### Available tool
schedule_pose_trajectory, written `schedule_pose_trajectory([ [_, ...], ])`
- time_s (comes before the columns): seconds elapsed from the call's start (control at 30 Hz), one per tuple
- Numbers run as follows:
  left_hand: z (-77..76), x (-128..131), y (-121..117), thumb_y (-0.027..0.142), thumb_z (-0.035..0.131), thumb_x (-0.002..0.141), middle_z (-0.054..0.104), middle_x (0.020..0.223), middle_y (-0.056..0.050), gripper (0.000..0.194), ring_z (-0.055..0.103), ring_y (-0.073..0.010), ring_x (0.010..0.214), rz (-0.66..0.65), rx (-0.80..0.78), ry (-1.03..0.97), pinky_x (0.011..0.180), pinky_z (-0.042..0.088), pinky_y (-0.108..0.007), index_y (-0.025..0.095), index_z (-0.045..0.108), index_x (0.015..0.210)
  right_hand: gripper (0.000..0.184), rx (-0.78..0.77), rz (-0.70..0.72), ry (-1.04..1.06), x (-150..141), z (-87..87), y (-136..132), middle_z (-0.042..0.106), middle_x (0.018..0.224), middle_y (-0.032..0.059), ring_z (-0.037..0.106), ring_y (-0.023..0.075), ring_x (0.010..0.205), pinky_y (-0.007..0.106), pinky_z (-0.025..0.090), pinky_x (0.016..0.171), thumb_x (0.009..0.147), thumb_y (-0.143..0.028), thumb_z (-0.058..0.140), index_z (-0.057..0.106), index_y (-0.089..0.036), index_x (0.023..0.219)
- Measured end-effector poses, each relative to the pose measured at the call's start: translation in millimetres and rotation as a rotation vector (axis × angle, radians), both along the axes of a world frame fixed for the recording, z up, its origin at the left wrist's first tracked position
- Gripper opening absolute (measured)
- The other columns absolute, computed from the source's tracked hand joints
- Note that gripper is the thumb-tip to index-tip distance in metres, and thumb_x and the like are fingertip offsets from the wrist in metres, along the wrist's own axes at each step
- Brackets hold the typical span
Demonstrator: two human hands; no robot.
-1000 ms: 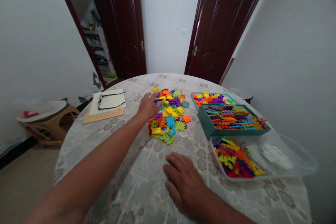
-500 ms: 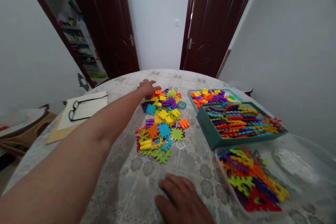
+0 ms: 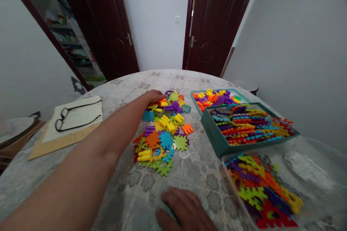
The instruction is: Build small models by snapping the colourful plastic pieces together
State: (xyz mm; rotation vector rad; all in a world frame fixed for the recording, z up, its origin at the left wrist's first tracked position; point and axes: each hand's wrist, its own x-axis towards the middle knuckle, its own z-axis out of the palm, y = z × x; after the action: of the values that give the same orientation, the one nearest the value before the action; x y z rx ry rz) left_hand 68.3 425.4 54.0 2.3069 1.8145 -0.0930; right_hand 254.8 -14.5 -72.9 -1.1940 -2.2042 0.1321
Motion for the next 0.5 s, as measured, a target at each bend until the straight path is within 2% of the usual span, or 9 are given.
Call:
schedule_pose_trajectory([
  [0.1, -0.1, 1, -32, 0.076, 0.044, 0.090, 0.070, 0.142, -0.009, 0.072, 0.067, -0.0310, 0.124, 0.012, 0.023, 0.000, 0.101, 0.051, -0.035, 0.028, 0.070, 0.138, 0.053, 0.114, 0.137, -0.080, 5, 10.1, 6, 0.071, 0.138, 0.0077, 0.069, 0.0317, 0.124, 0.043, 0.062, 0.098, 0.092, -0.040, 0.072, 0.060, -0.033, 0.143],
  [0.2, -2.3, -1, -66, 0.080, 0.043, 0.088, 0.069, 0.142, -0.011, 0.075, 0.065, -0.0352, 0.127, 0.044, 0.034, -0.009, 0.104, 0.050, -0.041, 0.030, 0.069, 0.139, 0.052, 0.091, 0.155, -0.120, 7, 24.3, 6, 0.068, 0.141, 0.0113, 0.065, 0.0324, 0.127, 0.044, 0.059, 0.101, 0.091, -0.044, 0.071, 0.062, -0.028, 0.139],
  [0.5, -8.4, -1, -159, 0.086, 0.046, 0.084, 0.066, 0.143, -0.011, 0.075, 0.059, -0.0386, 0.132, 0.197, 0.052, -0.089, 0.109, 0.046, -0.051, 0.038, 0.067, 0.138, 0.059, -0.066, 0.117, -0.068, 5, 62.6, -9, 0.060, 0.145, 0.0101, 0.054, 0.0292, 0.134, 0.048, 0.044, 0.116, 0.088, -0.019, 0.065, 0.054, -0.026, 0.147],
])
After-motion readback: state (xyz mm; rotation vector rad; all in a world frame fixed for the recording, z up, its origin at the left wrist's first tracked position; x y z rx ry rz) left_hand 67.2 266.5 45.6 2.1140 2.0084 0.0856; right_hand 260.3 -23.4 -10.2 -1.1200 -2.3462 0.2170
